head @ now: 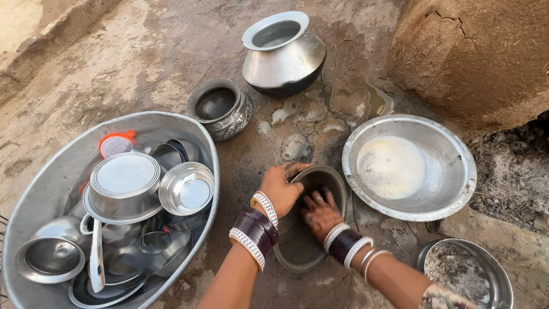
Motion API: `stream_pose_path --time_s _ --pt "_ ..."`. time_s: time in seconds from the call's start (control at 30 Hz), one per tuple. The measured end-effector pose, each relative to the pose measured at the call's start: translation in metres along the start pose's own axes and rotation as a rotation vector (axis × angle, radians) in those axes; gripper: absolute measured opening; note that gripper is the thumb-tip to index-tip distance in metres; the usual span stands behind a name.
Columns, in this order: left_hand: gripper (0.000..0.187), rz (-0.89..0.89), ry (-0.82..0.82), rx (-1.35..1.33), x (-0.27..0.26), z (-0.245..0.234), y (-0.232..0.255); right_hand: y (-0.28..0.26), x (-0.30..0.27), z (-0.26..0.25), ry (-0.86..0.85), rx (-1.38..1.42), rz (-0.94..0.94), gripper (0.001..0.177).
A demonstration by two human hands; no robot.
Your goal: The person cleans metal pots by scrubbing their inside and outside surfaces by hand and with a scrubber.
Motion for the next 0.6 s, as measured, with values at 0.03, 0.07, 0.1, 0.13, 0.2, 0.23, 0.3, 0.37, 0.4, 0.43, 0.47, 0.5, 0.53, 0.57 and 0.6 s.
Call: stream_pose_path --time_s 0.03,0.07,0.1,0.13,0.2,0.23,0.3,0.37,0.4,0.43,0.47,0.5,0.53,0.57,0.6 --pt "0.043 -0.032 -0.006 -0.001 -0.002 0.000 0.000 -0.013 -0.011 0.004 -0.067 0.049 0.060 0.037" --pt "0.043 -0.064 -0.012 -0.001 -0.003 0.001 0.000 -0.022 -0.015 0.003 -0.133 0.096 0.121 0.050" --pt "0.043 -0.063 -0.011 0.000 -0.003 0.002 0.003 -0.033 -0.024 0.008 -0.319 0.218 0.189 0.042" --pt "0.042 -0.080 -0.023 0.009 -0.003 0.004 0.005 -0.042 -0.041 0.012 -0.507 0.339 0.253 0.038" --pt "0.042 -0.093 -0.041 0.015 -0.001 0.009 0.008 -0.051 -0.053 -0.013 -0.334 0.316 -0.033 0.038" --pt "0.041 -0.066 -0.037 0.062 0.001 0.011 0.011 -0.061 -0.063 -0.031 -0.153 0.285 -0.313 0.038" --pt "0.041 -0.035 -0.031 0.111 0.004 0.013 0.015 -0.047 -0.059 -0.028 -0.318 0.218 -0.168 0.042" --pt "0.042 -0.101 -0.074 0.146 0.002 0.014 0.012 -0.030 -0.051 -0.020 -0.476 0.157 -0.018 0.047" --pt "0.042 -0.103 -0.076 0.147 -0.002 0.013 0.013 -0.023 -0.039 -0.022 -0.354 -0.102 -0.057 0.049" --pt "0.043 -0.083 -0.055 0.132 -0.002 0.012 0.015 -0.015 -0.031 -0.026 -0.225 -0.364 -0.090 0.050" --pt "0.044 -0.063 -0.034 0.116 -0.001 0.011 0.017 -0.014 -0.032 -0.024 -0.224 -0.366 -0.083 0.050" --pt "0.044 -0.064 -0.036 0.116 -0.003 0.012 0.017 -0.018 -0.035 -0.025 -0.214 -0.312 -0.027 0.050" --pt "0.044 -0.062 -0.032 0.102 -0.004 0.013 0.018 -0.023 -0.035 -0.027 -0.204 -0.257 0.029 0.050" --pt "0.043 -0.060 -0.024 0.088 -0.004 0.014 0.019 -0.030 -0.037 -0.031 -0.204 -0.260 0.028 0.050" --pt "0.043 -0.059 -0.023 0.087 -0.003 0.014 0.019 -0.038 -0.045 -0.026 -0.399 -0.045 0.075 0.052"
Point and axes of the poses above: each hand's wrist, its own x-axis towards the middle knuckle, its own z-axis out of the palm, y = z × x, the point moved 6 cm from there along x, towards the middle knuckle, and after that the axes turned 13 degrees about z, right-handed, at the moved point
